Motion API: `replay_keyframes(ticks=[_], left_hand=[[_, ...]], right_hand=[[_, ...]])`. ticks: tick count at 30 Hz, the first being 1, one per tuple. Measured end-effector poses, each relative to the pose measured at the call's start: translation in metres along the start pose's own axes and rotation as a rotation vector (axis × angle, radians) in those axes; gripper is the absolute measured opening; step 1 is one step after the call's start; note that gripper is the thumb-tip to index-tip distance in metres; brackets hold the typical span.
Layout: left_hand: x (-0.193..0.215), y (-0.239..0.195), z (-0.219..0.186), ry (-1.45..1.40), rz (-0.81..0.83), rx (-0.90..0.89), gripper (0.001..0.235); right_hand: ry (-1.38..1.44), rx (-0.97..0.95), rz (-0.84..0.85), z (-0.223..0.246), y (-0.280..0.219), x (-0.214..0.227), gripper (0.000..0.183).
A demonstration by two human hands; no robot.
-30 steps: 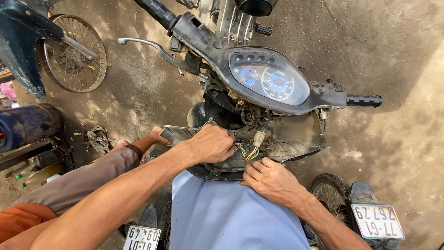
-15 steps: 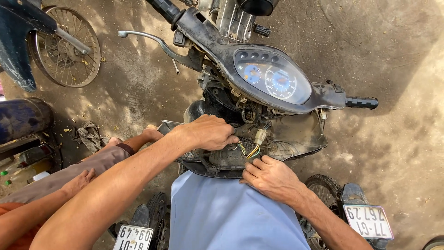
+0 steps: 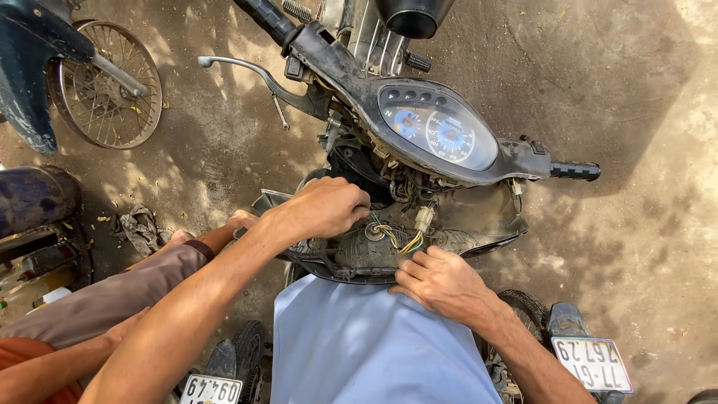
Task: The person works on the exposed wiring harness beneath the motorcycle's dashboard, separating and reconnecting wire connectors by hand. The hands manipulate the wires and plastic connectors to join them together.
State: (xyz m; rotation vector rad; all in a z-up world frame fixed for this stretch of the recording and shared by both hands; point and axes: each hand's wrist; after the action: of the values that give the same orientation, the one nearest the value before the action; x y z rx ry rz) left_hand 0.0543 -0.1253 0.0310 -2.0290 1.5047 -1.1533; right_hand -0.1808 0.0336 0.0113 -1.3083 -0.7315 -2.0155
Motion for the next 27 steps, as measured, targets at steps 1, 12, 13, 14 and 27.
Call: replay_keyframes(ticks=[1, 12, 13, 14, 27], left_hand=[[0.003, -0.006, -0.006, -0.075, -0.035, 0.016, 0.026], [-0.007, 0.002, -0.014, -0.119, -0.087, -0.031, 0.024], [-0.002, 0.001, -0.016, -0.141, -0.084, -0.011, 0.024], [0.001, -0.002, -0.017, -0.168, -0.078, 0.015, 0.025], [-0.022, 0.032, -0.01, -0.07, -0.082, 0.005, 0.024]], right_hand=[[0.012, 0.0, 0.0, -0.001, 0.0, -0.001, 0.03], [0.237, -0.049, 0.171, -0.019, 0.052, 0.061, 0.042], [0.281, -0.096, 0.214, -0.021, 0.058, 0.066, 0.041], [0.331, -0.141, 0.26, -0.022, 0.063, 0.07, 0.04], [0.451, -0.343, 0.364, -0.031, 0.055, 0.071, 0.038]])
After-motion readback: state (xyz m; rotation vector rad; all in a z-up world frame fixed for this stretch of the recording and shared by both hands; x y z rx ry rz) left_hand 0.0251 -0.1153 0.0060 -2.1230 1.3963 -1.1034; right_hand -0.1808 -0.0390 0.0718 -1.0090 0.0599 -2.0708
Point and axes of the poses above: each hand's wrist, its own y-axis towards the middle knuckle, its own x-axis out of the back of the hand, z = x × y, and after that the axes turned 7 degrees about -y, right-handed
